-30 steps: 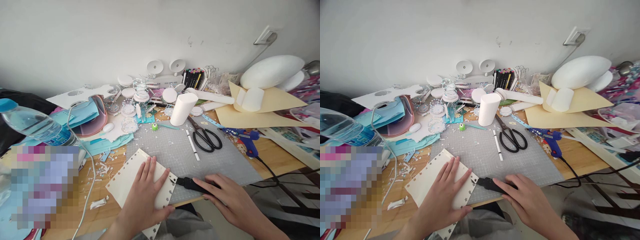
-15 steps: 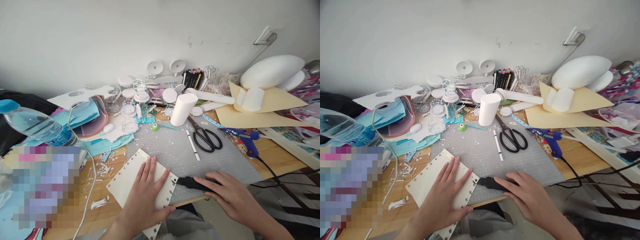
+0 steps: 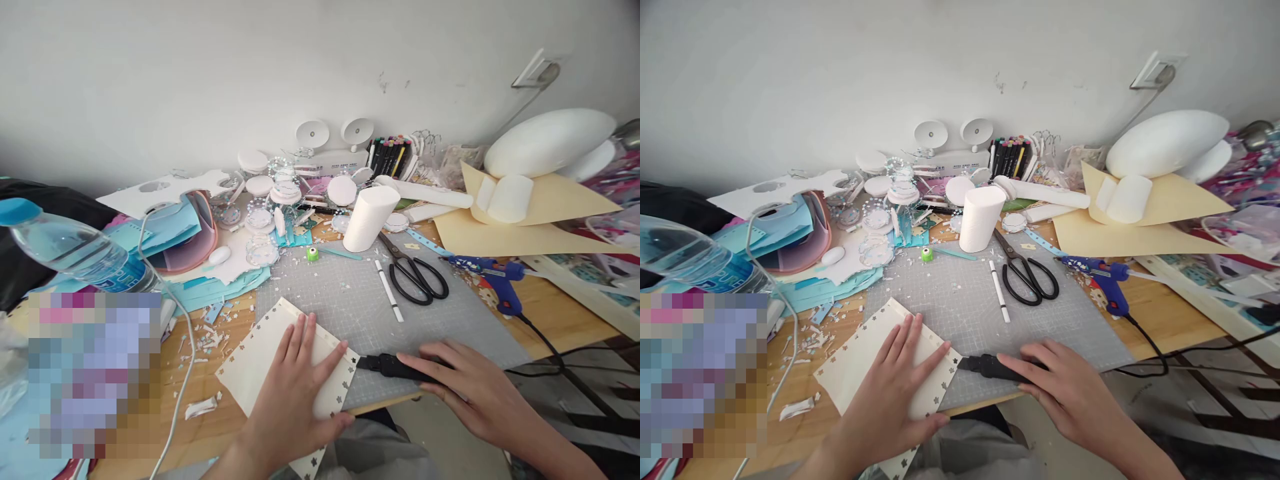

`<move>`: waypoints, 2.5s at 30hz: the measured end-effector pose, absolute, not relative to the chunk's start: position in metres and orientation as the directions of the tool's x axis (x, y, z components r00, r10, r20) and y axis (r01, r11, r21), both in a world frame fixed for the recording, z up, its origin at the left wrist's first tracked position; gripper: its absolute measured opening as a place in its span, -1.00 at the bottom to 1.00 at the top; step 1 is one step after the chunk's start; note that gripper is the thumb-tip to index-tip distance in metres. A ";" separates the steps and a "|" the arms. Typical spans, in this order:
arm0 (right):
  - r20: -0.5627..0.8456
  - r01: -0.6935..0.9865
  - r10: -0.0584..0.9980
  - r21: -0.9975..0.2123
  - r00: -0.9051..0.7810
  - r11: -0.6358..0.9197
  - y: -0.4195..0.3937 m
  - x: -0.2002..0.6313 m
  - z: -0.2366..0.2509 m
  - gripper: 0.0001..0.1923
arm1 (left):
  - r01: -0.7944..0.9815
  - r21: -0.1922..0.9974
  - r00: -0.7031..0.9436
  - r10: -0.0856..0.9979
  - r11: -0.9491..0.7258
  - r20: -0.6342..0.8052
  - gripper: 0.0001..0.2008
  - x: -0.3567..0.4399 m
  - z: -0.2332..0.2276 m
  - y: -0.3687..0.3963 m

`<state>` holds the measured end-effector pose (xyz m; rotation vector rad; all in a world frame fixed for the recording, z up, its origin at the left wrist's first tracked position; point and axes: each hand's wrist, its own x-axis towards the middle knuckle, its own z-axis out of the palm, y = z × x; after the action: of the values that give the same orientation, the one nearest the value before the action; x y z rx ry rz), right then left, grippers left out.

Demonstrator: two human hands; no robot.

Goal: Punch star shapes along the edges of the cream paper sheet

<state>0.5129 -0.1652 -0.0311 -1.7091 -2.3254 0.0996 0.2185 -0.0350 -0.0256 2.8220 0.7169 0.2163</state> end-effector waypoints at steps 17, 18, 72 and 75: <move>0.188 0.932 0.945 -0.198 -0.268 0.304 -0.169 0.510 -0.035 -0.50 | 0.455 0.281 0.871 0.488 -0.845 0.058 -0.13 0.219 -0.024 -0.035; 0.188 0.932 0.945 -0.197 -0.269 0.304 -0.168 0.510 -0.034 -0.51 | 0.456 0.284 0.871 0.488 -0.844 0.052 -0.13 0.218 -0.024 -0.035; 0.162 0.905 0.949 -0.294 -0.271 0.308 -0.149 0.487 -0.019 -0.51 | 0.389 0.273 0.916 0.400 -0.880 -0.017 0.07 0.207 -0.018 -0.040; 0.138 0.904 0.948 -0.289 -0.287 0.316 -0.159 0.486 -0.017 -0.49 | 0.346 0.276 0.932 0.362 -0.896 0.005 -0.09 0.202 -0.017 -0.036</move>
<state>0.4864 -0.1589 -0.0175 -1.6730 -2.3037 0.2230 0.2023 -0.0364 -0.0167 2.8176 0.5265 0.0808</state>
